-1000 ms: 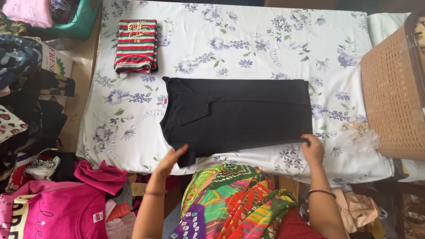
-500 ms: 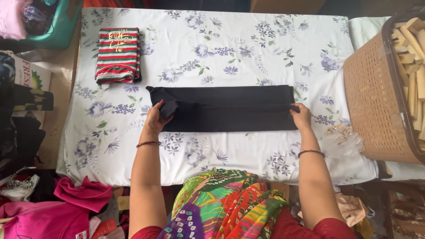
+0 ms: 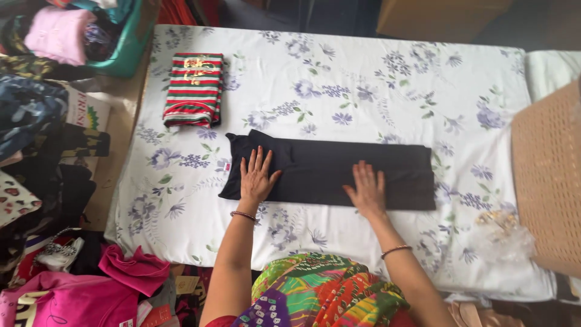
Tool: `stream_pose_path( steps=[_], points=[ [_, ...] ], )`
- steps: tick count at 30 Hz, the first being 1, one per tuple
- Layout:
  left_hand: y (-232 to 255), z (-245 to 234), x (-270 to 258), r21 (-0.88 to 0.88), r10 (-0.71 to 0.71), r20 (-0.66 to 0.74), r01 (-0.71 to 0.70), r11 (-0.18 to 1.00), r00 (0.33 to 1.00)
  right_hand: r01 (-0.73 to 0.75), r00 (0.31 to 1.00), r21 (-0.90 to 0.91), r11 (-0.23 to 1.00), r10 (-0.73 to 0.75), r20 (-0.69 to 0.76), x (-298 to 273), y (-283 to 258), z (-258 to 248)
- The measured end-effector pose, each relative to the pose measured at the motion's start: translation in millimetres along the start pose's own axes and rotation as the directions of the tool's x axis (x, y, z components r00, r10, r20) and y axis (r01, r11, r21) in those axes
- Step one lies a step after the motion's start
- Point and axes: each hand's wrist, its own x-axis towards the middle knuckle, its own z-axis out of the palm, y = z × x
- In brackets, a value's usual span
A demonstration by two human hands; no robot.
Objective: Folding various pieces of clothing, including a black t-shirt and a striped garment, on a table.
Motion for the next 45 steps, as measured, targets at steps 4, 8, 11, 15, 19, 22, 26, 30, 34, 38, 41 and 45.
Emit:
stream_pose_path(
  steps=[4, 8, 11, 15, 19, 22, 26, 30, 34, 38, 41, 45],
  points=[
    [-10, -16, -21, 0.098, -0.050, -0.043, 0.054, 0.994, 0.998, -0.280, 0.957, -0.230, 0.932, 0.289, 0.006, -20, 82, 8],
    [-46, -18, -52, 0.134, -0.188, -0.170, 0.212, 0.968, 0.967, -0.518, 0.854, -0.094, 0.850, 0.521, 0.008, -57, 159, 5],
    [-61, -18, -60, 0.110, -0.326, -0.266, 0.365, 0.925, 0.907, -0.648, 0.758, -0.041, 0.760, 0.639, -0.131, -75, 176, 20],
    [-46, -46, -66, 0.016, -0.526, -0.160, 0.535, 0.845, 0.835, -0.721, 0.692, -0.064, 0.690, 0.714, -0.102, -84, 154, 7],
    [-59, -51, -63, -0.128, -0.627, -0.016, 0.620, 0.774, 0.779, -0.833, 0.545, 0.057, 0.550, 0.834, -0.081, -71, 134, -21],
    [-81, -34, -52, -0.178, -0.643, 0.095, 0.648, 0.740, 0.760, -0.890, 0.443, 0.163, 0.426, 0.892, 0.087, -65, 162, -15],
    [-103, -29, -42, -0.309, -0.609, 0.126, 0.614, 0.726, 0.783, -0.869, 0.442, 0.413, 0.275, 0.807, 0.392, -73, 220, 23],
    [-99, -46, -39, -0.735, -0.590, 0.234, 0.538, 0.414, 0.773, -0.640, 0.490, 0.768, -0.024, 0.757, 0.432, -74, 215, 6],
    [-104, -52, -41, -0.800, -0.552, 0.300, 0.521, 0.300, 0.778, -0.537, 0.460, 0.836, -0.114, 0.791, 0.403, -78, 196, -4],
    [-84, -89, -54, -0.712, -0.550, 0.241, 0.531, 0.459, 0.800, -0.463, 0.487, 0.882, -0.088, 0.806, 0.336, -88, 182, -20],
    [-88, -86, -65, -0.458, -0.484, 0.151, 0.494, 0.739, 0.862, -0.612, 0.456, 0.789, 0.053, 0.839, 0.297, -100, 166, -29],
    [-59, -60, -53, -0.068, -0.372, -0.094, 0.367, 0.928, 0.923, -0.628, 0.706, 0.205, 0.751, 0.660, -0.257, -70, 109, -38]
  ],
)
